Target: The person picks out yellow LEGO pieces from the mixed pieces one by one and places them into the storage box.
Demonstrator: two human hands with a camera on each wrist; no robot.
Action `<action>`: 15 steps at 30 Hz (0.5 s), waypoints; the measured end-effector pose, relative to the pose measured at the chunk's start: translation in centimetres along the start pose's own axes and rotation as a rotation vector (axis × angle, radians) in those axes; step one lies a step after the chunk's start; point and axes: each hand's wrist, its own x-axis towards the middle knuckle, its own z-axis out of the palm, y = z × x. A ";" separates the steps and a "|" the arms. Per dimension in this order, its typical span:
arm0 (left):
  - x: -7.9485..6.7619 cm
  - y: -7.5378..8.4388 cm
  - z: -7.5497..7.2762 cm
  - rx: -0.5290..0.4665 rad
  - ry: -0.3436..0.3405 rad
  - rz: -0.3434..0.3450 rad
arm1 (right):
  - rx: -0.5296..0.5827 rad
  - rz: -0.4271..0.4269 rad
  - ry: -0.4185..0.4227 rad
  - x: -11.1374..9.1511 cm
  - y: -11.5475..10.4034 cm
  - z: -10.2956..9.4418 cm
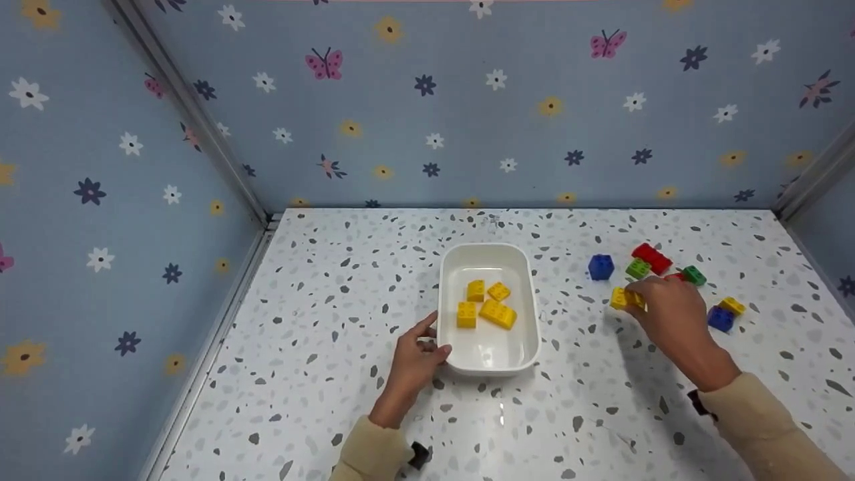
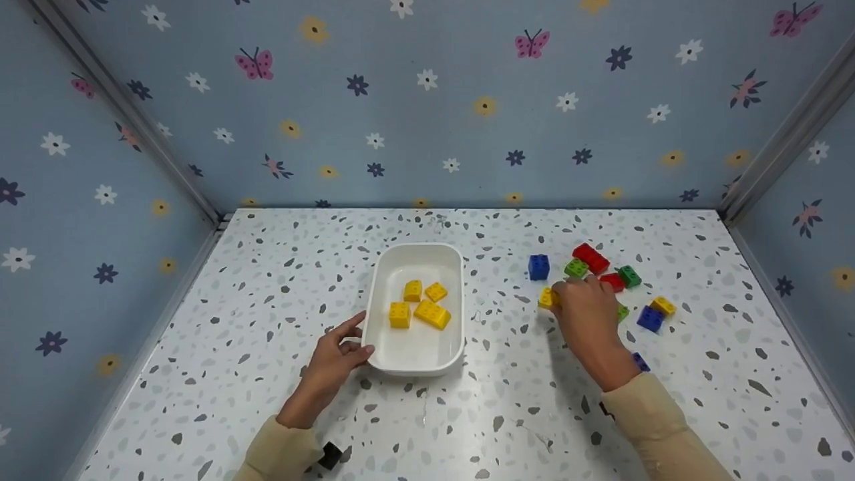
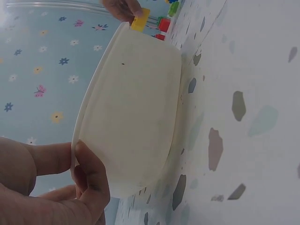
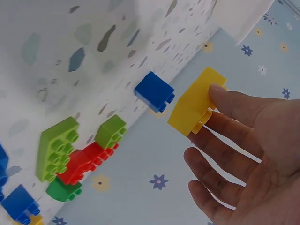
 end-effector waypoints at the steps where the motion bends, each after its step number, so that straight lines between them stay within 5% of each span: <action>1: 0.0 0.0 0.0 -0.004 -0.005 0.004 | 0.001 -0.010 0.004 0.1 -0.2 -0.1; 15: 0.1 -0.2 -0.1 -0.028 -0.017 0.002 | -0.020 -0.103 0.075 1.4 -3.9 -0.3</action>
